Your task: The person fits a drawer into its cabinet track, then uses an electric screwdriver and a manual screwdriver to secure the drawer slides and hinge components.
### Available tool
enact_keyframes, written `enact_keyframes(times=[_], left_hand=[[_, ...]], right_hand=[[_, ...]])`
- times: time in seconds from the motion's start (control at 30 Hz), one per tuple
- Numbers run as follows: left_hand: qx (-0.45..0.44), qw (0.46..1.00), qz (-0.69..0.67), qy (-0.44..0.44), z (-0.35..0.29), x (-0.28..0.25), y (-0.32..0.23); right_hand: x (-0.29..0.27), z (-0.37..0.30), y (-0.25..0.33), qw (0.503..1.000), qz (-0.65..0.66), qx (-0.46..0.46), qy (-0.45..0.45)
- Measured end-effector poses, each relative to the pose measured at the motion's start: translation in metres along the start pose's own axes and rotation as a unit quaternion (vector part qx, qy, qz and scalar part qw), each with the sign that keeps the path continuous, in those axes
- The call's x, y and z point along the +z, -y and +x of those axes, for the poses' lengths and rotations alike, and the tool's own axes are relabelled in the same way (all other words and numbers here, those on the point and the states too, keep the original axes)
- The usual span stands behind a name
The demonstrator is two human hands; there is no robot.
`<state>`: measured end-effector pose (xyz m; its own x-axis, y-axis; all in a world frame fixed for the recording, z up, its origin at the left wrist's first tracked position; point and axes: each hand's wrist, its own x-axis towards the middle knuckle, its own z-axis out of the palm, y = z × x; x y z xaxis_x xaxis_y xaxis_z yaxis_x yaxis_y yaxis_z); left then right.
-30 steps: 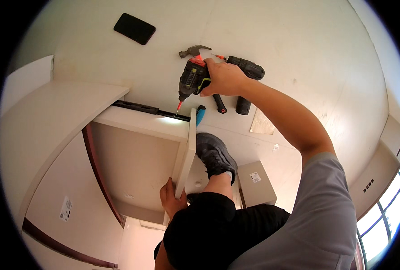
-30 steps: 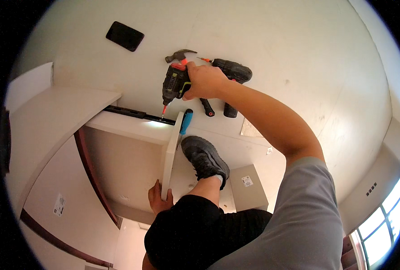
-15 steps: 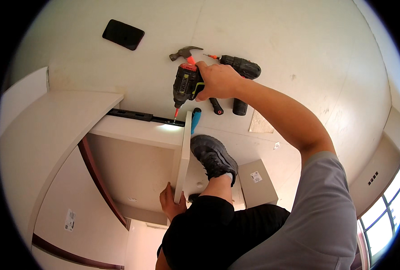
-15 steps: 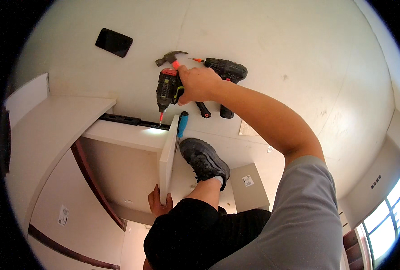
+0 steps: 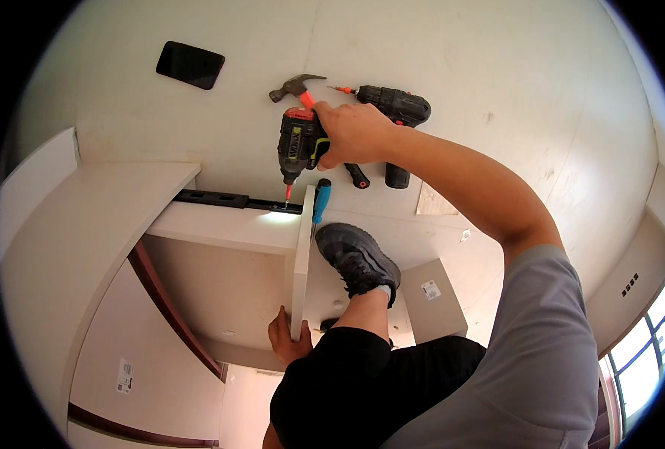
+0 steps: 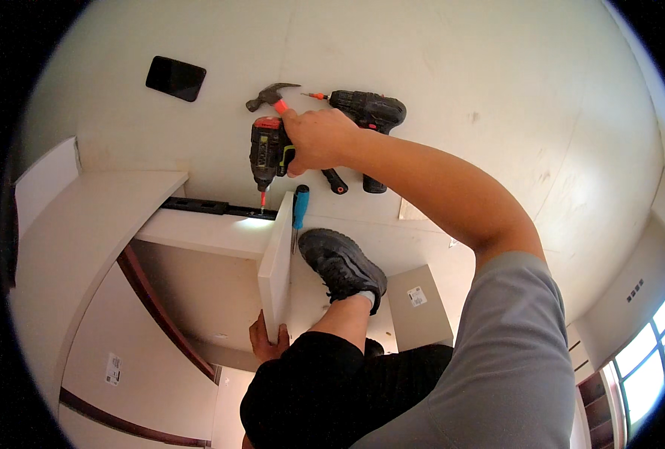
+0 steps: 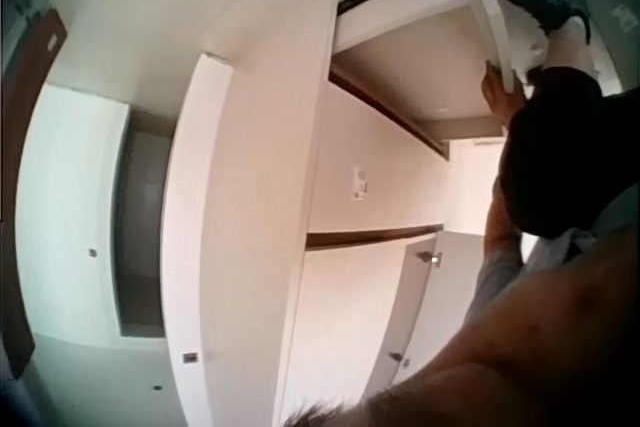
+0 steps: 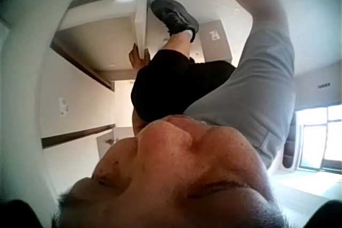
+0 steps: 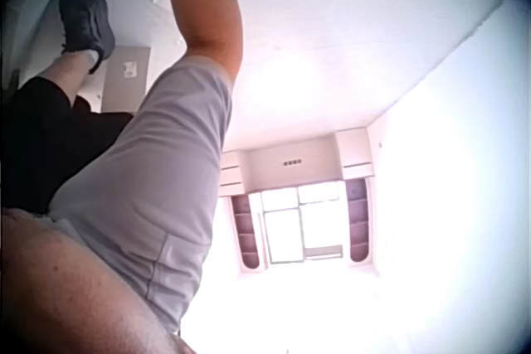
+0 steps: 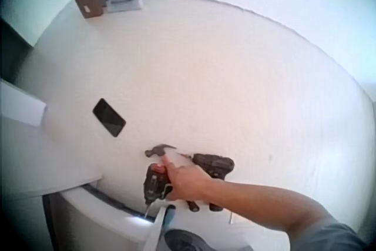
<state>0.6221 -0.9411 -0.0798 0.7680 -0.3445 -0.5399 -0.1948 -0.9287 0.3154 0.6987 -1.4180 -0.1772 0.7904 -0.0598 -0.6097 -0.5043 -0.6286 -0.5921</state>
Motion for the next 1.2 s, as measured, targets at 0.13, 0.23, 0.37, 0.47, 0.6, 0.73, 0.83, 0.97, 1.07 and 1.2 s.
enact_keyframes(times=[0.13,0.23,0.37,0.47,0.6,0.73,0.83,0.97,1.07,1.2], left_hand=[[0.018,1.000,-0.004,-0.006,0.001,0.002,0.004],[0.023,1.000,-0.006,-0.011,0.001,0.002,0.003],[0.007,1.000,-0.023,-0.010,0.001,0.001,-0.002],[0.017,1.000,-0.020,-0.006,0.001,0.001,0.001],[0.002,1.000,-0.027,0.001,0.000,0.001,0.000],[-0.003,1.000,-0.019,0.001,0.000,0.002,-0.001],[-0.001,1.000,-0.021,0.001,0.000,0.001,-0.003],[-0.006,1.000,-0.022,0.002,0.000,0.000,-0.003],[-0.002,1.000,-0.008,0.001,0.001,0.000,-0.006],[-0.009,1.000,-0.009,0.004,0.001,0.000,-0.008]], right_hand=[[0.000,0.000,-0.003,1.000,-0.002,0.007,0.006],[-0.001,-0.001,-0.002,1.000,-0.010,0.011,0.008],[-0.001,-0.001,-0.002,1.000,-0.006,0.009,0.011],[-0.001,-0.001,0.000,1.000,-0.008,0.009,0.012],[0.000,-0.001,-0.002,1.000,-0.005,0.011,0.007],[-0.002,0.000,-0.001,0.999,-0.006,0.024,0.022],[0.001,0.002,-0.001,1.000,-0.012,0.017,0.008],[-0.001,0.000,0.002,1.000,-0.002,0.018,0.012],[0.002,0.001,-0.001,1.000,-0.002,0.016,0.006],[0.003,0.003,-0.001,1.000,-0.004,0.016,0.008]])
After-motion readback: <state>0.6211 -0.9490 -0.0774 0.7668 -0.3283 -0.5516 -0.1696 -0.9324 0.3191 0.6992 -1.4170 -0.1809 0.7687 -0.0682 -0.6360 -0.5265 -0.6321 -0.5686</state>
